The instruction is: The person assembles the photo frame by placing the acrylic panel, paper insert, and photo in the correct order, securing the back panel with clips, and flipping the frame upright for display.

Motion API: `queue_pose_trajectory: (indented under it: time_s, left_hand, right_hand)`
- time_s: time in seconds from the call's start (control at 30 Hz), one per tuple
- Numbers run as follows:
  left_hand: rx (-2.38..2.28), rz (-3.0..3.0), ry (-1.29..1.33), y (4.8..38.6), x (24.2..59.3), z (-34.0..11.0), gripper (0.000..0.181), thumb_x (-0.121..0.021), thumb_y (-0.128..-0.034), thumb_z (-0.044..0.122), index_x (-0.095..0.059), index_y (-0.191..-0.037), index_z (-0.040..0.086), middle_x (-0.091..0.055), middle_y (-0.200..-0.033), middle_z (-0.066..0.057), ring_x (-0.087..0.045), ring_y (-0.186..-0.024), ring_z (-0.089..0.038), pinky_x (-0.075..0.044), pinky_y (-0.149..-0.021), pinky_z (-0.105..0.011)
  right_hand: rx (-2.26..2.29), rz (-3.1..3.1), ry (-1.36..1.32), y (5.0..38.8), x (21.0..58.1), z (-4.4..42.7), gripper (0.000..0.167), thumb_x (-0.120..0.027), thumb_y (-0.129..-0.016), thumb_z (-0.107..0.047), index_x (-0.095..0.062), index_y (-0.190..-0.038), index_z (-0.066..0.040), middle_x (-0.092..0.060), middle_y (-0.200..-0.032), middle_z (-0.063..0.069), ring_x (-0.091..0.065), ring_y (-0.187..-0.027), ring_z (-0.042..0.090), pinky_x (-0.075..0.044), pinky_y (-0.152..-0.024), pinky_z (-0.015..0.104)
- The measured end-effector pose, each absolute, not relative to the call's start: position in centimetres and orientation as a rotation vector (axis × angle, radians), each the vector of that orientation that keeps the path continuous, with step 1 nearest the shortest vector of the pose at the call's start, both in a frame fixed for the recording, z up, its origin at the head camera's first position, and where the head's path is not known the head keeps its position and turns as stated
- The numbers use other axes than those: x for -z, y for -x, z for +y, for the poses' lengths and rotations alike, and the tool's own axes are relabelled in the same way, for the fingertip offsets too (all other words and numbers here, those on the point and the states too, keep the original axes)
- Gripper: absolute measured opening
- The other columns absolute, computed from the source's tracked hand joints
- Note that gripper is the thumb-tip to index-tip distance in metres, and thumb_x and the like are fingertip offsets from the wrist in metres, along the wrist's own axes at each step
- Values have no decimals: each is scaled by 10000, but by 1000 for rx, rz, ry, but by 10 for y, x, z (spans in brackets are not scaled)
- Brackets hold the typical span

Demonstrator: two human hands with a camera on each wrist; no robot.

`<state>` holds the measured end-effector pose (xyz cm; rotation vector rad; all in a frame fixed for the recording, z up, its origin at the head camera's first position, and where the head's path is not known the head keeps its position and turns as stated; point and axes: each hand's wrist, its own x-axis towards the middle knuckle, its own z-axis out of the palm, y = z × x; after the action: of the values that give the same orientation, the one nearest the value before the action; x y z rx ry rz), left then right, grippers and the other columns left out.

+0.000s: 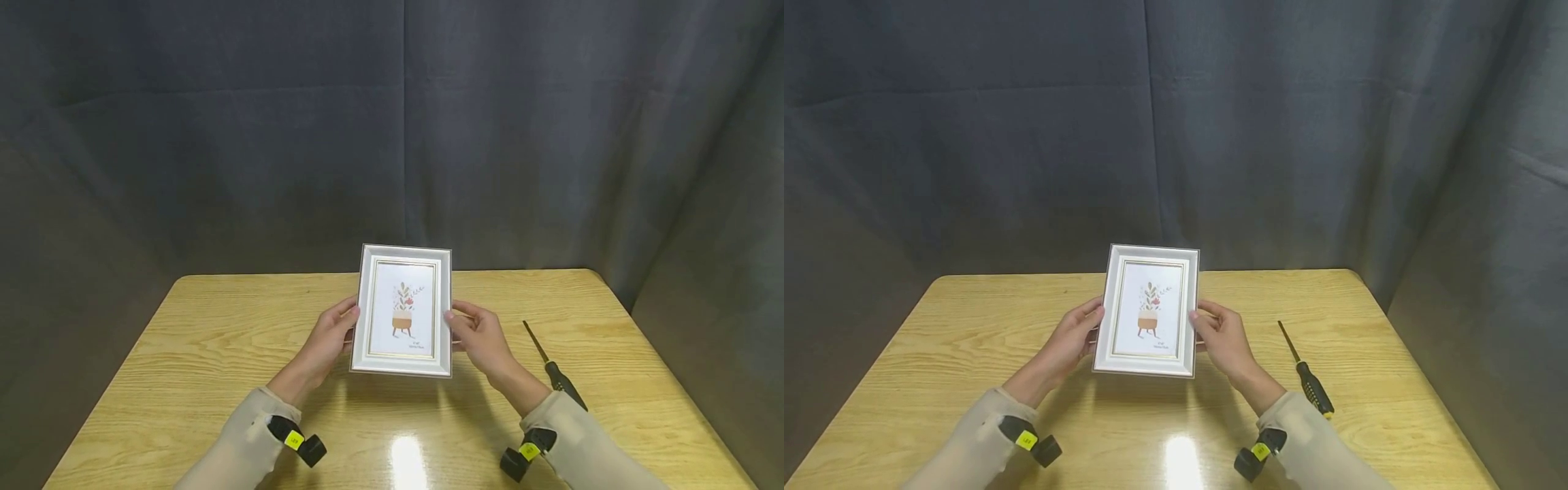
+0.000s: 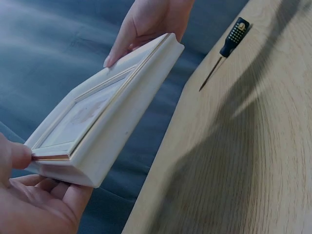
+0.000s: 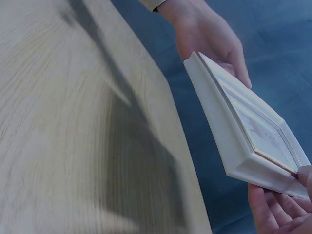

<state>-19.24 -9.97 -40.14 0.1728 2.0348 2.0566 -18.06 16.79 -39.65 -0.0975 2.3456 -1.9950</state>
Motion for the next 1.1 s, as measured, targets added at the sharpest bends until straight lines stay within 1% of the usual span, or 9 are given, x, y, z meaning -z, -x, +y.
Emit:
queue_pose_trajectory:
  time_s: [0.17, 0.3, 0.43, 0.57, 0.77, 0.93, 1.1]
  left_hand:
    - [-2026, 2064, -122, 195, 405, -100, 467, -347, -1105, 217, -387, -1547, 72, -651, -1325, -218, -709, -1059, -171, -602, -873, -305]
    - [-2000, 2092, -92, 196, 409, -101, 471, -355, -1102, 213, -384, -1552, 76, -657, -1323, -205, -710, -1077, -190, -603, -893, -327]
    - [-1970, 2123, -69, 197, 413, -102, 474, -355, -1106, 220, -372, -1560, 86, -660, -1326, -192, -705, -1101, -209, -605, -895, -332]
    - [-1956, 2132, -59, 198, 418, -102, 477, -355, -1108, 218, -361, -1566, 87, -659, -1336, -192, -701, -1112, -207, -608, -881, -324]
    - [-1922, 2155, -75, 199, 423, -103, 479, -351, -1109, 219, -354, -1566, 73, -663, -1337, -187, -702, -1123, -204, -608, -868, -312]
    - [-1876, 2187, -82, 199, 427, -104, 470, -358, -1109, 217, -374, -1552, 62, -686, -1299, -175, -709, -1065, -175, -605, -842, -308]
    - [-1846, 2207, -73, 200, 430, -103, 470, -368, -1106, 207, -377, -1547, 45, -705, -1256, -176, -693, -963, -111, -582, -812, -302]
  right_hand:
    - [1977, 2340, 123, 184, 405, 168, 463, -518, -1062, -155, -457, -1451, 89, -704, -1168, 302, -760, -849, 166, -636, -759, 349]
    - [1965, 2345, 132, 188, 408, 165, 447, -525, -1053, -132, -476, -1430, 104, -698, -1167, 318, -764, -831, 189, -638, -750, 365]
    - [1930, 2370, 114, 190, 409, 162, 441, -533, -1044, -112, -484, -1411, 127, -705, -1142, 319, -764, -816, 223, -637, -723, 353]
    - [1901, 2387, 111, 191, 410, 160, 435, -533, -1042, -102, -487, -1401, 139, -703, -1131, 330, -764, -821, 255, -638, -716, 372]
    - [1862, 2402, 80, 194, 414, 159, 438, -528, -1043, -100, -481, -1404, 143, -703, -1127, 329, -746, -778, 180, -637, -715, 385]
    - [1847, 2401, 55, 196, 418, 159, 426, -527, -1038, -92, -496, -1399, 133, -706, -1127, 323, -741, -771, 171, -636, -713, 384]
    - [1842, 2404, 57, 198, 421, 160, 427, -523, -1035, -79, -491, -1394, 149, -704, -1110, 337, -750, -778, 213, -637, -710, 398]
